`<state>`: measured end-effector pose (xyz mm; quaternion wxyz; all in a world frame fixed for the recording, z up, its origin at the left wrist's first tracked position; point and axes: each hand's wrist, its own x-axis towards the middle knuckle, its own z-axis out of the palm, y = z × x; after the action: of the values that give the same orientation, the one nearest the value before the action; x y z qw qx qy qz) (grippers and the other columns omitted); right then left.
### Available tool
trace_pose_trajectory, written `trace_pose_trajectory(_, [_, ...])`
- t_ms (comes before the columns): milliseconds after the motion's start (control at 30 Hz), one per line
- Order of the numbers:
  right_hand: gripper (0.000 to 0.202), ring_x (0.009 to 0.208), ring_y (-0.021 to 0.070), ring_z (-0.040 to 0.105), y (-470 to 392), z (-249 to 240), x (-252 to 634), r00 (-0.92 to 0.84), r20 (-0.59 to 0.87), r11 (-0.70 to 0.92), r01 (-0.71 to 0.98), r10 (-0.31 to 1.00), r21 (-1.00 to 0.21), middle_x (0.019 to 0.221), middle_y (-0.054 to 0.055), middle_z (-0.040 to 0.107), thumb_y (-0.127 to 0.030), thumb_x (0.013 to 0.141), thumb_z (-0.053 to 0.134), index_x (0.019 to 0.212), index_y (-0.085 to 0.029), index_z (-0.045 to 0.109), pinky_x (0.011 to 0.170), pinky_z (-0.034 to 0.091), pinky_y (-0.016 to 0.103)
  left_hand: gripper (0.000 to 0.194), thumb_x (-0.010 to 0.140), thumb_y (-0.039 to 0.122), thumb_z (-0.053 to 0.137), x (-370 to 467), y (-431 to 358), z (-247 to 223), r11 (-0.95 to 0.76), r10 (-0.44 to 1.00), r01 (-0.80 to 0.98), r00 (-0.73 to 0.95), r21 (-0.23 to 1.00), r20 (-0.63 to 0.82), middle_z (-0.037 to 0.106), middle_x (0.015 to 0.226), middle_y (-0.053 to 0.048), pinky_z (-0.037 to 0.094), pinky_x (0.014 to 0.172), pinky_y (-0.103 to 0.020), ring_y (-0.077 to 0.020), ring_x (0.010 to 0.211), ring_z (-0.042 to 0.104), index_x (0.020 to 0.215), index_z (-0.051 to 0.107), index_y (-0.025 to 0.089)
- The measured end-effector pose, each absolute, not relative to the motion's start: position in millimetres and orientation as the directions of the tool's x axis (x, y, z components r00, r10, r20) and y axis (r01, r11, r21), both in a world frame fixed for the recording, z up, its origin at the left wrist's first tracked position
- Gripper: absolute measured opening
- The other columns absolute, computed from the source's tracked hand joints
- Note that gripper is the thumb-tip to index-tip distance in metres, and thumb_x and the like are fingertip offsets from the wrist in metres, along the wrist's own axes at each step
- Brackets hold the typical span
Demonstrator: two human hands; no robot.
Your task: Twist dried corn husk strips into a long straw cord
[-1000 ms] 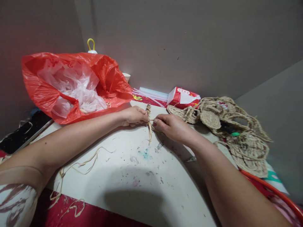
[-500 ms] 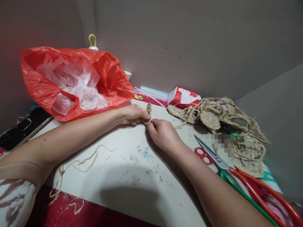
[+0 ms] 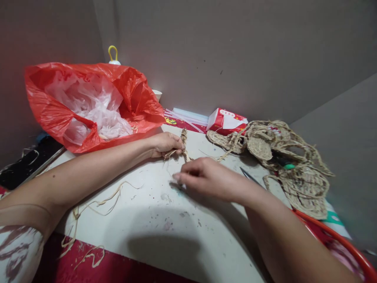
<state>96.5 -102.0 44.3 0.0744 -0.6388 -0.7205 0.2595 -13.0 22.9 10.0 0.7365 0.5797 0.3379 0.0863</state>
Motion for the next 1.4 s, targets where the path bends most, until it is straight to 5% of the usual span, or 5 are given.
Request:
trace_pose_trajectory(167, [0.03,0.053,0.0124,0.058,-83.7,35.6,124.6,0.371,-0.136,-0.292,0.404,0.918,-0.867,0.07,0.006,0.065,-0.04,0.087,0.05,0.074,-0.015,0.061,0.046,0.042,0.021,0.022,0.083,0.007,0.053,-13.9,28.6,8.3,0.328,0.5,0.243,0.775,0.913,-0.386,0.053,0.044,0.003,0.018,0.034,-0.018,-0.0028,0.032,0.037,0.061,0.055,0.012])
trace_pose_trajectory(567, [0.029,0.035,0.0063,0.025,-57.2,10.1,106.8,0.295,-0.286,-0.382,0.35,0.912,-0.855,0.044,-0.006,0.038,-0.033,0.086,0.049,0.062,-0.017,0.052,0.036,0.019,0.022,0.026,0.083,0.003,0.05,-13.1,24.6,5.7,0.204,0.529,0.248,0.786,0.947,-0.32,0.054,0.045,0.003,0.017,0.031,-0.018,-0.0012,0.029,0.032,0.058,0.052,0.011])
trace_pose_trajectory(967, [0.03,0.035,0.0052,0.017,-54.7,9.2,125.2,0.148,-0.425,-0.45,0.285,0.893,-0.846,0.042,-0.009,0.027,-0.025,0.083,0.046,0.054,-0.019,0.038,0.036,0.011,0.021,0.022,0.082,0.009,0.051,-15.4,22.4,9.7,0.249,0.469,0.28,0.802,0.927,-0.369,0.055,0.049,0.001,0.012,0.033,-0.017,-0.001,0.033,0.023,0.06,0.055,0.01])
trace_pose_trajectory(1133, [0.027,0.035,0.0048,0.014,-54.0,6.7,128.3,0.05,-0.427,-0.428,0.183,0.903,-0.885,0.043,-0.01,0.024,-0.028,0.083,0.044,0.058,-0.02,0.039,0.035,0.011,0.02,0.019,0.084,0.02,0.05,-19.7,26.0,12.0,0.105,0.476,0.337,0.809,0.936,-0.345,0.04,0.044,0.007,0.017,0.035,-0.017,-0.0035,0.035,0.024,0.067,0.055,0.014])
trace_pose_trajectory(1400, [0.028,0.033,0.0047,0.012,-51.3,4.3,128.7,-0.01,-0.393,-0.389,0.131,0.919,-0.912,0.039,-0.012,0.022,-0.029,0.083,0.044,0.057,-0.02,0.039,0.033,0.009,0.018,0.023,0.083,0.023,0.045,-42.8,31.9,36.4,-0.162,0.454,0.547,0.78,0.821,-0.43,0.061,0.059,0.0,0.026,0.036,-0.02,-0.0058,0.036,0.032,0.061,0.047,0.017])
